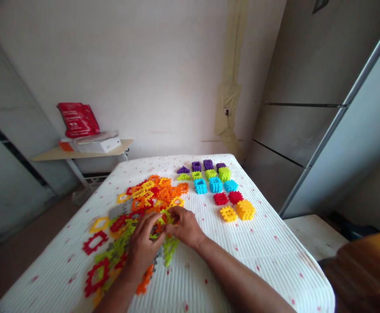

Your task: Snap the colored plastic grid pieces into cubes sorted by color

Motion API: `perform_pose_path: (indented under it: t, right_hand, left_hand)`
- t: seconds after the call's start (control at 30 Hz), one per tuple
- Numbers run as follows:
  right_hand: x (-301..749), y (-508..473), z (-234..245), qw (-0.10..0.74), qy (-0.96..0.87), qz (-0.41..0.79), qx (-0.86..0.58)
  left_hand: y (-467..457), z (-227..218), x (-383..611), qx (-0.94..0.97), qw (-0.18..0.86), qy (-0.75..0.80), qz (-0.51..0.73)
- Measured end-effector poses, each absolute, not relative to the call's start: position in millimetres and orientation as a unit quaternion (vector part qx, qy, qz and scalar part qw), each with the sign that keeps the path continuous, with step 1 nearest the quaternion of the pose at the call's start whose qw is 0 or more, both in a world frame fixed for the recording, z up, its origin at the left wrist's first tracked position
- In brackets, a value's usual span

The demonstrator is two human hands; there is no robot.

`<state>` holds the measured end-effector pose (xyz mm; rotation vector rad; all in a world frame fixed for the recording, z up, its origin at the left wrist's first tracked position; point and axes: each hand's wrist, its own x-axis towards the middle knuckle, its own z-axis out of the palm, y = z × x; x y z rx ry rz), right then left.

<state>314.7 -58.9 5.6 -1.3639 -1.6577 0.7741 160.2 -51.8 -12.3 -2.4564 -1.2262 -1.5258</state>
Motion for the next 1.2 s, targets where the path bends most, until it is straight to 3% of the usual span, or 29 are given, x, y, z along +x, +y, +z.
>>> perform_pose_path:
  t: [0.17, 0.3, 0.37, 0.47, 0.53, 1.2]
  right_hand:
    - [337, -48, 25, 0.405, -0.674, 0.257, -0.561]
    - [380, -6, 56, 0.348, -0.644, 0.029, -0.68]
    - [398, 23, 68, 0.273, -0.603, -0.03, -0.749]
    - [412, 63, 70, 0.141, -0.57, -0.025, -0.809]
    - [413, 82, 65, 0.108, -0.562, -0.014, -0.82]
    - [388, 114, 56, 0.064, -0.572, -0.003, -0.818]
  left_hand:
    - [-51, -17, 162, -0.778, -0.009, -0.399, -0.485]
    - [-51, -20, 162, -0.781, -0.005, -0.4, -0.48]
    - [-51, -20, 161, -0.78, 0.003, -0.4, -0.481]
    - [-51, -19, 160, -0.78, 0.013, -0.399, -0.481]
    - [-51, -19, 159, -0.783, 0.014, -0.402, -0.475]
    - [-52, -18, 158, -0.77, -0.052, -0.425, -0.474]
